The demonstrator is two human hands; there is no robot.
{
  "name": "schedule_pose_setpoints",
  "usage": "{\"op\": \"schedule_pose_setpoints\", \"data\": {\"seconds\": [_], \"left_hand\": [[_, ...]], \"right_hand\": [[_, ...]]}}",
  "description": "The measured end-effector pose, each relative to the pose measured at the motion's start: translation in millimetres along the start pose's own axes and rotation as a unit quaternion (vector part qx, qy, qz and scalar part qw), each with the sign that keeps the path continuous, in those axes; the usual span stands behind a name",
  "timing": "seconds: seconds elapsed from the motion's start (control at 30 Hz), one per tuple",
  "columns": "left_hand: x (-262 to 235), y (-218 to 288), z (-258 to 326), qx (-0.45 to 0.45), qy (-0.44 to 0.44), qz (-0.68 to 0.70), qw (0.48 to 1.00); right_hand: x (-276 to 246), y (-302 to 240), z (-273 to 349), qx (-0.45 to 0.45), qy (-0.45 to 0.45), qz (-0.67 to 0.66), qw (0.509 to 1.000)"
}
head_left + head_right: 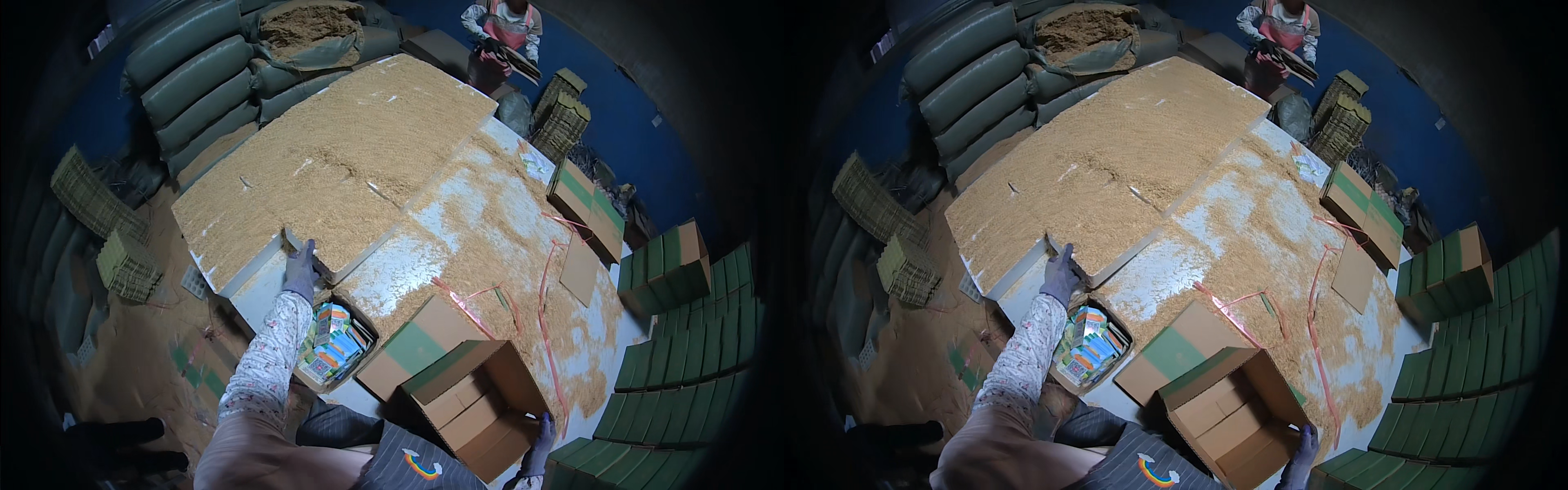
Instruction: The person folds flat cardboard sheets into boxes and places them onto stacks, occasionally moving trays of organic material on the work table.
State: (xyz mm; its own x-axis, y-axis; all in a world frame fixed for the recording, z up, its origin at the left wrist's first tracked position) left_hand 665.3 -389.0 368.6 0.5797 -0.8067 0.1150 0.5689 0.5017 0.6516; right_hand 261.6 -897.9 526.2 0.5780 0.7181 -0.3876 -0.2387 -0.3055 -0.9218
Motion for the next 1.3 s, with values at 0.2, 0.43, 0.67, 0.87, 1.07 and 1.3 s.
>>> {"op": "schedule_pose_setpoints", "data": {"seconds": [0.2, 0.43, 0.67, 0.87, 1.07, 1.3], "left_hand": [[32, 41, 47, 0.115, 0.089, -0.093, 0.985], [-49, 112, 59, 0.270, 0.003, -0.124, 0.955], [-86, 131, 185, -0.014, -0.255, 0.022, 0.967], [42, 39, 289, -0.132, -0.457, -0.038, 0.879], [109, -94, 344, -0.029, -0.525, -0.215, 0.823], [23, -75, 357, -0.059, -0.505, -0.337, 0.792]], "right_hand": [[16, -2, -8, -0.018, -0.008, -0.039, 0.999], [5, 10, -6, -0.065, -0.012, -0.028, 0.997], [4, 43, -18, -0.099, 0.018, -0.055, 0.993], [22, 0, -71, -0.152, -0.095, 0.056, 0.982], [30, 0, -104, -0.032, -0.165, -0.133, 0.977], [40, -23, -58, -0.039, -0.182, -0.043, 0.982]]}}
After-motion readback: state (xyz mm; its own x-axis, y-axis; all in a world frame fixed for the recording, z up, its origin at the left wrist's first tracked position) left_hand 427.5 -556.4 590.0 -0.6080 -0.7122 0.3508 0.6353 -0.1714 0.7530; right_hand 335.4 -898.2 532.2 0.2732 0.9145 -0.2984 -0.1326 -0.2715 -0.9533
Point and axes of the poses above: each hand's wrist, its own z-axis away from the middle knuckle, its own x-axis out of the palm, y = z × x, the point moved 3 cm from there along -z, towards the middle knuckle, and after that the axes turned 15 degrees about -x, right-handed, at the moved point
